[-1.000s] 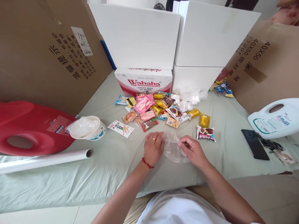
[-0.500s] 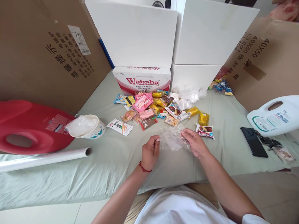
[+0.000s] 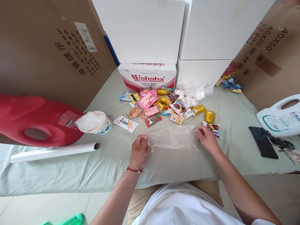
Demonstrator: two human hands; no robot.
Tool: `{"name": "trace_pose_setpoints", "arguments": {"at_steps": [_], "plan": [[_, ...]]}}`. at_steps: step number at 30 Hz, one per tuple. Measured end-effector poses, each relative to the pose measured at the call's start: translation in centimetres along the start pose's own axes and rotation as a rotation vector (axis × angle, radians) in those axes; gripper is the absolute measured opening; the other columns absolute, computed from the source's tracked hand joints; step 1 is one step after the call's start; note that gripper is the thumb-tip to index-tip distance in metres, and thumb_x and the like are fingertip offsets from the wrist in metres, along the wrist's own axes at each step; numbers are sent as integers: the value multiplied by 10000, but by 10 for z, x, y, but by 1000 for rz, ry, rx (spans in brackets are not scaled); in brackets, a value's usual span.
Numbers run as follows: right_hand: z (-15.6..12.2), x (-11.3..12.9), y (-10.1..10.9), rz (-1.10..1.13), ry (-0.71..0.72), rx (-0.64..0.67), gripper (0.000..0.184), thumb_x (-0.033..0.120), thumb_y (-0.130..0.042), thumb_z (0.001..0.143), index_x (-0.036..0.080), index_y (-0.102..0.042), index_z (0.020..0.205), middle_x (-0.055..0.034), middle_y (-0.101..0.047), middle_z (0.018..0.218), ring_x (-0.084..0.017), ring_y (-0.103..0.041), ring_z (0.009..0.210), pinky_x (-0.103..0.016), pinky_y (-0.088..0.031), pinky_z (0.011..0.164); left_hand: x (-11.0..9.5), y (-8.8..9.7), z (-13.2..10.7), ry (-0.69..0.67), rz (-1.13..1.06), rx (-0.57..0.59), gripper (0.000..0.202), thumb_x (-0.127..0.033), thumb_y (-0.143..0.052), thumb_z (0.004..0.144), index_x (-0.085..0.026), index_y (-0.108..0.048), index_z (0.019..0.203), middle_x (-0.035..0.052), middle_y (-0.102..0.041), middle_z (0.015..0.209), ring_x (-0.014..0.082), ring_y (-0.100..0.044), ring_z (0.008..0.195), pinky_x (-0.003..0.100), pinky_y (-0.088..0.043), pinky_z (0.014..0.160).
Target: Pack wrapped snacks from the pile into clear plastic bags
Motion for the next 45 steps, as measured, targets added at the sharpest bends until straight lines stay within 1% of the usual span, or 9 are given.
{"name": "trace_pose_setpoints", "arguments": {"at_steps": [3, 8, 11, 19, 24, 28, 32, 38, 45], "plan": [[-22, 56, 9, -142, 346, -138, 333, 501, -526, 974, 206, -668, 1033, -89, -658, 1001, -225, -618, 872, -390, -520, 831, 1, -5, -4, -26, 6, 2, 434, -548, -769, 740, -204, -538, 868, -122, -430, 563, 20, -280, 370, 179, -209, 388], [-61, 113, -51, -274, 696, 134, 551, 488, -689, 900, 224, -573, 1369, -145, -577, 1371, -336, -480, 1305, -520, -428, 1105, 3, -12, -7, -81, 52, 27, 372, -534, -701, 812, -211, -534, 886, -123, -408, 554, 36, -287, 374, 194, -229, 402], [-54, 110, -65, -236, 665, 179, 210, 302, -552, 990, 248, -696, 1133, -107, -680, 1155, -290, -555, 1190, -481, -487, 1023, 3, -7, -8, -120, 136, 34, 326, -530, -628, 873, -216, -546, 902, -116, -375, 535, 60, -294, 389, 210, -237, 419], [-39, 110, -52, 34, 294, 469, 193, 364, -544, 976, 229, -677, 1012, -11, -666, 817, -170, -642, 732, -295, -547, 683, -46, -1, -35, -779, 818, -43, 196, -318, -538, 967, -212, -701, 936, 52, -596, 898, 196, -578, 879, 336, -490, 818], [-43, 108, -49, 109, 110, 506, 256, 457, -560, 950, 215, -643, 962, 44, -542, 639, -131, -580, 524, -222, -421, 459, -60, -2, -26, -887, 810, -103, 124, -275, -598, 919, -200, -662, 995, 118, -542, 1200, 266, -513, 1222, 447, -443, 1047], [-39, 102, -43, 257, 32, 315, 337, 547, -605, 908, 213, -628, 948, 57, -511, 614, -108, -493, 434, -234, -372, 431, -64, 17, -28, -746, 574, -245, 424, -307, -786, 744, -215, -584, 1105, 95, -514, 1200, 245, -537, 1109, 365, -505, 885], [-45, 102, -39, 273, 86, 65, 326, 546, -564, 945, 228, -628, 981, 35, -562, 627, -138, -524, 481, -260, -421, 484, -42, 40, -58, -493, 203, -385, 242, -332, -738, 803, -231, -526, 863, -23, -498, 800, 135, -487, 710, 241, -423, 664], [-82, 127, -73, -26, 418, -23, 222, 362, -472, 1003, 249, -663, 1008, -51, -720, 852, -199, -660, 720, -305, -505, 694, 12, -21, -70, 69, 39, 29, 339, -551, -675, 831, -223, -613, 894, 49, -635, 966, 191, -602, 925, 265, -501, 698], [-87, 104, -101, 288, 167, 70, 244, 431, -533, 970, 228, -667, 992, -4, -647, 701, -160, -587, 560, -276, -472, 548, 44, -34, -45, 319, -108, -72, 228, -353, -690, 758, -206, -519, 792, -4, -575, 744, 126, -547, 640, 236, -437, 553]]}}
Point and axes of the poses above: each hand's wrist, its own z-axis towards the middle knuckle, its own y-axis out of the back of the hand, x = y × z, the point moved 9 cm from there along z, towards the middle knuckle
